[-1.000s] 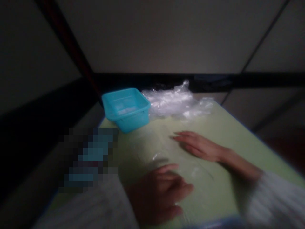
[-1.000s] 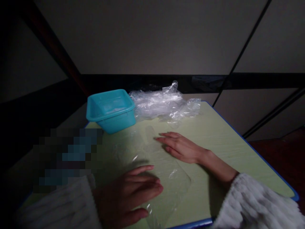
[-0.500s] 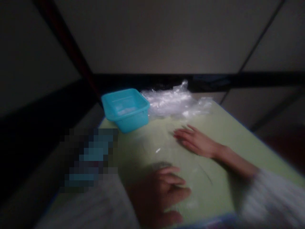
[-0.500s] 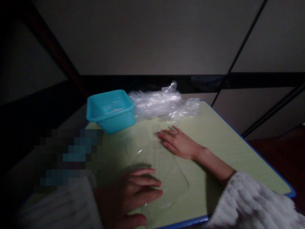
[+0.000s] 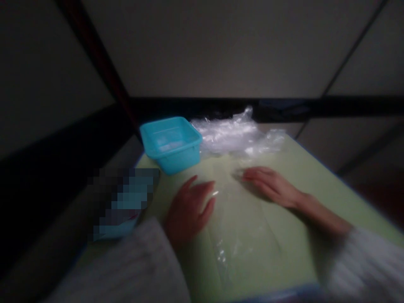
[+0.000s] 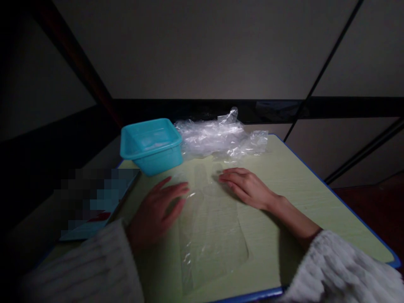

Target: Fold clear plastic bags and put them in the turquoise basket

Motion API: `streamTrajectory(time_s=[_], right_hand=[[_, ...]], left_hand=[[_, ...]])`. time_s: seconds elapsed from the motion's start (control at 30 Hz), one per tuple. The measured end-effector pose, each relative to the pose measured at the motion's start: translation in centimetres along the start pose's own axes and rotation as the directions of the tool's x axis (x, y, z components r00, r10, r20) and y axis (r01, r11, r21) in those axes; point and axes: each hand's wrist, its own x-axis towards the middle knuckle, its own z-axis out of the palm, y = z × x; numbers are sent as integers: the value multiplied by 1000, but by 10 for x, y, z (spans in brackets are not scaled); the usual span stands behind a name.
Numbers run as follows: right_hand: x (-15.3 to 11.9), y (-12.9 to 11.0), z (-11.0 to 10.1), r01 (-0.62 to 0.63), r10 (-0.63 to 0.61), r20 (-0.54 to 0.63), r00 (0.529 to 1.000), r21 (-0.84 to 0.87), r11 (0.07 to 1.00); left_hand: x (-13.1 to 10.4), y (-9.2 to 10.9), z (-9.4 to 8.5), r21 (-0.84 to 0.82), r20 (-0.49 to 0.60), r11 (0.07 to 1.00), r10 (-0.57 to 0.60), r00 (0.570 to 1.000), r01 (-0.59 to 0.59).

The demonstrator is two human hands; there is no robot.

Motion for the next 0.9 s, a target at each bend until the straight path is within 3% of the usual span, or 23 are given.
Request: streamTrajectory(time_s=[0.13,0.4,0.53,0.67,0.77,0.9], right_hand=[[1,-7,-2,72,-81,43,996,170,983],[3,-19,8,107,-175,178,968,335,936],[4,-26,6,101,-197,198,960,412,906],[2,-25,6,13,-77,149,986,388,922],[2,-19,10,10,-62,170,984,293,956],[2,-13,21,73,-114,238,965,171,983]], left_hand=[[5,-22,0,193,154,964,-216,964,185],[0,-29,9,263,265,945,-263,928,193],[0,-31,9,203,219,961,-233,947,190],[-1,-28,8,4,133,978,-208,969,210],[-2,-24,9,-82,167,984,-144,975,159],[-4,-21,10,-78,247,994,-55,967,77]])
